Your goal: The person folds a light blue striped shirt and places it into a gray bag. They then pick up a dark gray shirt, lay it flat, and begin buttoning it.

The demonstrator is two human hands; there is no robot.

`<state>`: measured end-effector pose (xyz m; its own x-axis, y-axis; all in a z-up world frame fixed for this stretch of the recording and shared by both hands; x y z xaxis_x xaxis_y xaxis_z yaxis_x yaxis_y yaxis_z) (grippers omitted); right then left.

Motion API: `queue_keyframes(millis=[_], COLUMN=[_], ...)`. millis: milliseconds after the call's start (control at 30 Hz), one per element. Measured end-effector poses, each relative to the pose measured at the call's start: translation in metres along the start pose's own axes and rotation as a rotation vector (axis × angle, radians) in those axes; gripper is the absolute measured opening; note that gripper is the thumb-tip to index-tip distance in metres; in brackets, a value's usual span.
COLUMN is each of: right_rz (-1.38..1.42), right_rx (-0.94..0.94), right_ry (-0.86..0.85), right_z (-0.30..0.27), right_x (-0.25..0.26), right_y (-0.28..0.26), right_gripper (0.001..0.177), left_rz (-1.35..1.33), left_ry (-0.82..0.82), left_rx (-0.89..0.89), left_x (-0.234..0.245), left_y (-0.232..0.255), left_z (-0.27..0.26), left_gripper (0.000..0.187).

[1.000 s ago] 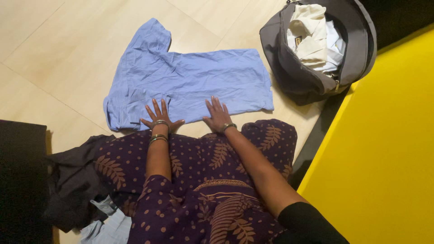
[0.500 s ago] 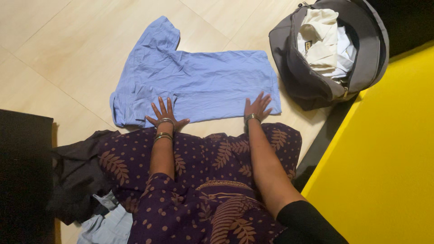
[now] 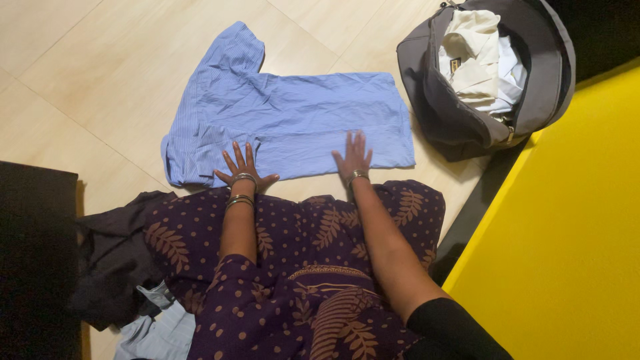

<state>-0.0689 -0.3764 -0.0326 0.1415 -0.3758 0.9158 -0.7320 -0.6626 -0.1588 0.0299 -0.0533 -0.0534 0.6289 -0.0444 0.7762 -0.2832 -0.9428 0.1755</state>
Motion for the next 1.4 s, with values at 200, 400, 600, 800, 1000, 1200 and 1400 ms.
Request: queue_keyframes(millis=[200,400,600,800,1000,1200,1400], right_rz=[0.168,0.119,0.072,0.026,-0.084,-0.135,-0.172], right_rx=[-0.282,-0.165,-0.021,0.013,-0.04,-0.054,-0.094], right_ry=[0.086,0.133,0.16,0.031,-0.123,-0.182,-0.265], right_z=[0.041,0.036,0.027,0.025,0.011,-0.001,-0.023], right_x=[0.004,-0.018,-0.019,-0.036,-0.043,-0.052,-0.058], right_y=[0.066,0.044,0.027,0.02,0.023,0.029,0.041], right_gripper=[0.09,0.087,0.083,0.081,0.09,0.097,0.1], left_rz=[0.0,0.003,-0.002,-0.016,0.004,0.02,0.043], left_ry=[0.001,-0.002,-0.006,-0.002,-0.023,-0.062,-0.09], left_rx=[-0.007,-0.001,0.003,-0.013,-0.037,-0.056,-0.146], left_x=[0.0,0.0,-0.001,0.002,0.004,0.004,0.005], left_y=[0.001,0.002,0.004,0.003,-0.003,-0.005,-0.012], left_z=[0.0,-0.003,-0.012,-0.017,-0.017,-0.012,-0.008], left_gripper=[0.139,0.14,0.138,0.138,0.136,0.138,0.124])
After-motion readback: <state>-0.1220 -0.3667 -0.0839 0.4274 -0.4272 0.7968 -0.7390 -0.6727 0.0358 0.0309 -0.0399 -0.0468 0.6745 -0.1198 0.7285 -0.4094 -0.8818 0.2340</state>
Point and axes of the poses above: each hand's wrist, its own z-axis towards the middle knuckle, its own x-axis out of the back of the hand, y = z × x, the point moved 10 cm from there along z, towards the middle knuckle, and after that the axes turned 14 degrees about -x, right-handed, at the moved point
